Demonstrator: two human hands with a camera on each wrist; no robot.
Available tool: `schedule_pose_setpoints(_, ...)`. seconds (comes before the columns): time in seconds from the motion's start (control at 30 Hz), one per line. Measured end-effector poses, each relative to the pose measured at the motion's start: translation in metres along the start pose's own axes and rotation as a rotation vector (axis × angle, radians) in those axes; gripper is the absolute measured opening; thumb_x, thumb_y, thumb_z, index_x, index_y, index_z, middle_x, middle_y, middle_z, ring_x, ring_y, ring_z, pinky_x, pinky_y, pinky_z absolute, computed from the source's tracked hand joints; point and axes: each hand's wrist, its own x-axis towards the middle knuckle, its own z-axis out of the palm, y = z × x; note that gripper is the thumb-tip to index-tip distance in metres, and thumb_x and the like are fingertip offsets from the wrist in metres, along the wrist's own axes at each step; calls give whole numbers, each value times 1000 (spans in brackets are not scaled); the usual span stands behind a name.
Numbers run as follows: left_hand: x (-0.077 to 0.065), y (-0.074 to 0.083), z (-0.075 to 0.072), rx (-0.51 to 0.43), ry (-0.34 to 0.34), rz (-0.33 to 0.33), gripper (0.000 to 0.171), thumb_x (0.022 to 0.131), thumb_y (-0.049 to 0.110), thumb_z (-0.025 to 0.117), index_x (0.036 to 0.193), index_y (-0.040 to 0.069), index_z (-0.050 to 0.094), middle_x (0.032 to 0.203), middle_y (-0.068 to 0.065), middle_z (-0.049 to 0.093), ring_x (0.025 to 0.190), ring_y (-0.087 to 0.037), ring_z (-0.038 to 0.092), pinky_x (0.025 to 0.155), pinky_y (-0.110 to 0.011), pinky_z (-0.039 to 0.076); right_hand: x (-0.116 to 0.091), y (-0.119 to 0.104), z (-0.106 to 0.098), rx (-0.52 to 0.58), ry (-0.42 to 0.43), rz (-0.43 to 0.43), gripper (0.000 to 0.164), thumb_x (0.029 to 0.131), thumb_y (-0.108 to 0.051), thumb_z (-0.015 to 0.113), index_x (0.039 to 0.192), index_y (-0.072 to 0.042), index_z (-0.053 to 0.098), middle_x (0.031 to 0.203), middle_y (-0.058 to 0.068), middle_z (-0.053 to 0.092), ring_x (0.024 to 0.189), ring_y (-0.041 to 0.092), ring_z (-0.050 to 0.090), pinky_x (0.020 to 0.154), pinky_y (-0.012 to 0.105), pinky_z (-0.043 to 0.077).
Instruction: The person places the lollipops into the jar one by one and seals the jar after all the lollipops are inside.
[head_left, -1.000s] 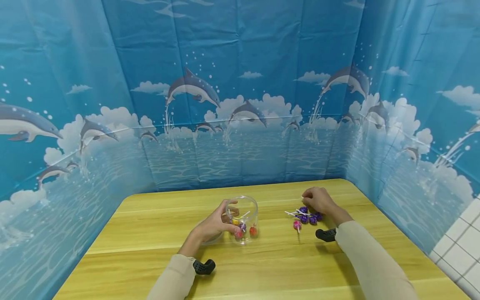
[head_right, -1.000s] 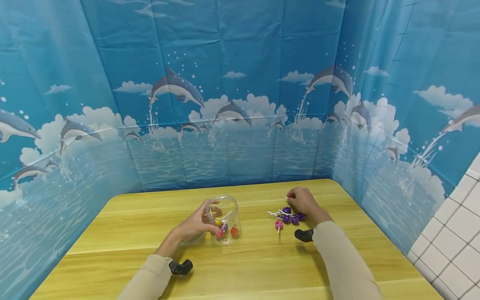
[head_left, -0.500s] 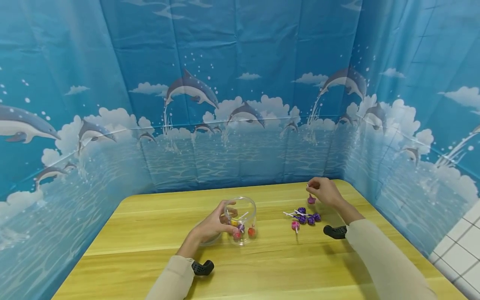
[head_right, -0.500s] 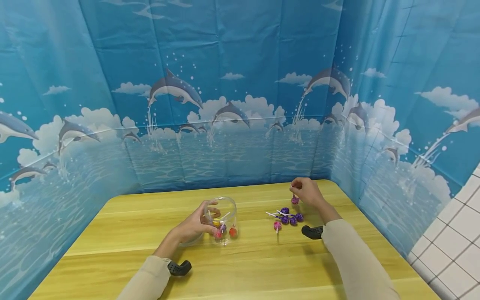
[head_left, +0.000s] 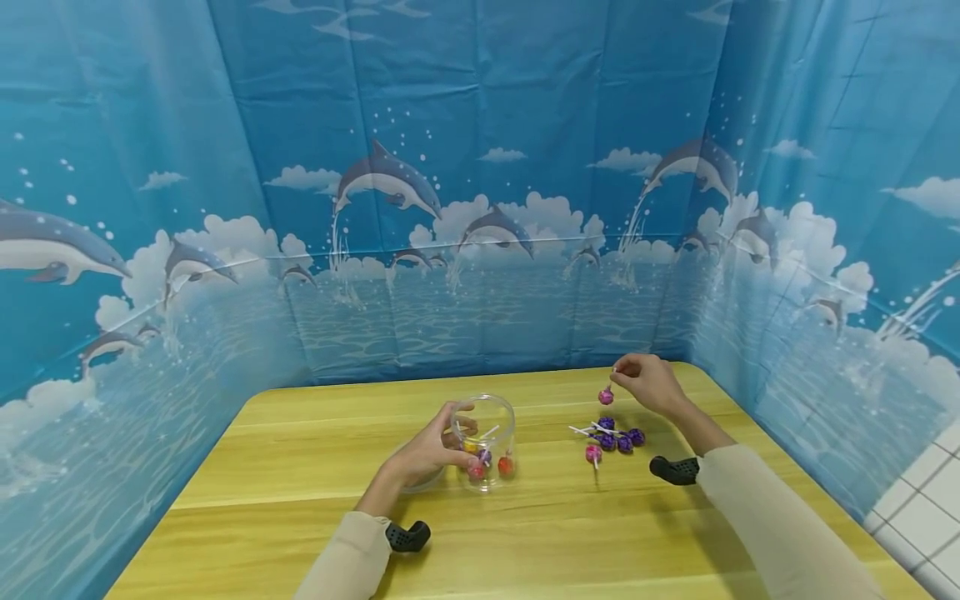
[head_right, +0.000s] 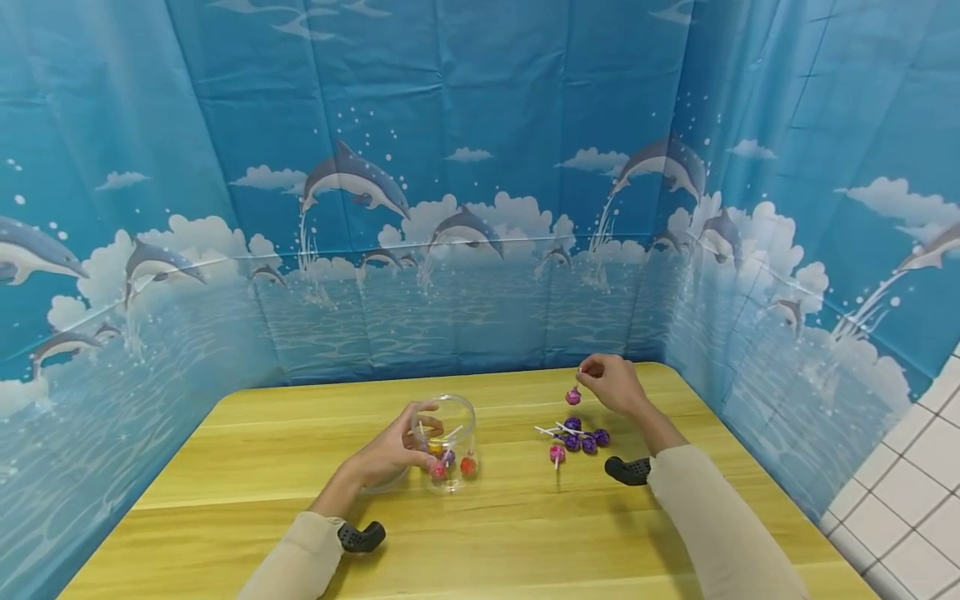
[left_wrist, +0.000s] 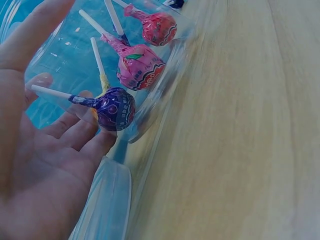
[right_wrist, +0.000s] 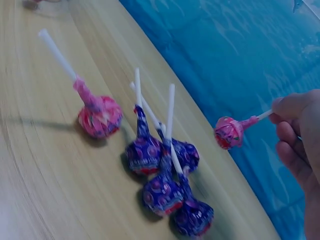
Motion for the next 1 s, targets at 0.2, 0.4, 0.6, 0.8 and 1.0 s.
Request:
schedule_pose_setpoints(0.2, 3, 0, -5, 3, -10, 10, 80, 93, 10, 79, 156, 19, 31, 147, -26, 43, 127, -33, 56, 102, -48, 47, 4, -9, 7, 73, 48, 32, 19, 102, -18, 69, 108, -1, 72, 101, 12, 74, 95, 34, 69, 78, 51, 55)
schedule_pose_setpoints(0.4, 5, -1, -9, 2, -18, 4, 81, 93, 11, 79, 156, 19, 30, 148, -29, 41, 127, -33, 56, 103, -48, 46, 10, -27, 13, 154, 46, 44, 17, 102, -17, 69, 108, -2, 72, 103, 15, 74, 98, 36, 68, 79, 49, 53)
schedule_pose_setpoints(0.6, 6, -3, -14, 13, -29, 4, 82, 93, 12, 78, 158, 22, 28, 149, -31, 38, 126, -32, 57, 102, -46, 47, 18, -54, 19, 258, 19, 44, 17, 102, -18, 69, 107, -2, 71, 107, 18, 73, 100, 32, 68, 83, 47, 52)
schedule_pose_setpoints(0.8, 7, -5, -19, 26, -32, 5, 82, 93, 12, 78, 158, 23, 29, 149, -30, 38, 125, -31, 57, 102, -47, 46, 26, -79, 27, 327, -11, 8, 18, 101, -20, 71, 106, -2, 71, 101, 12, 74, 95, 26, 69, 81, 44, 53)
schedule_pose_setpoints(1.0, 10, -8, -23, 16, -38, 0, 82, 94, 11, 78, 158, 23, 29, 149, -30, 38, 124, -32, 57, 100, -46, 46, 32, -97, 35, 358, -12, -51, 17, 100, -18, 72, 104, -1, 72, 98, 13, 74, 90, 23, 69, 79, 43, 54)
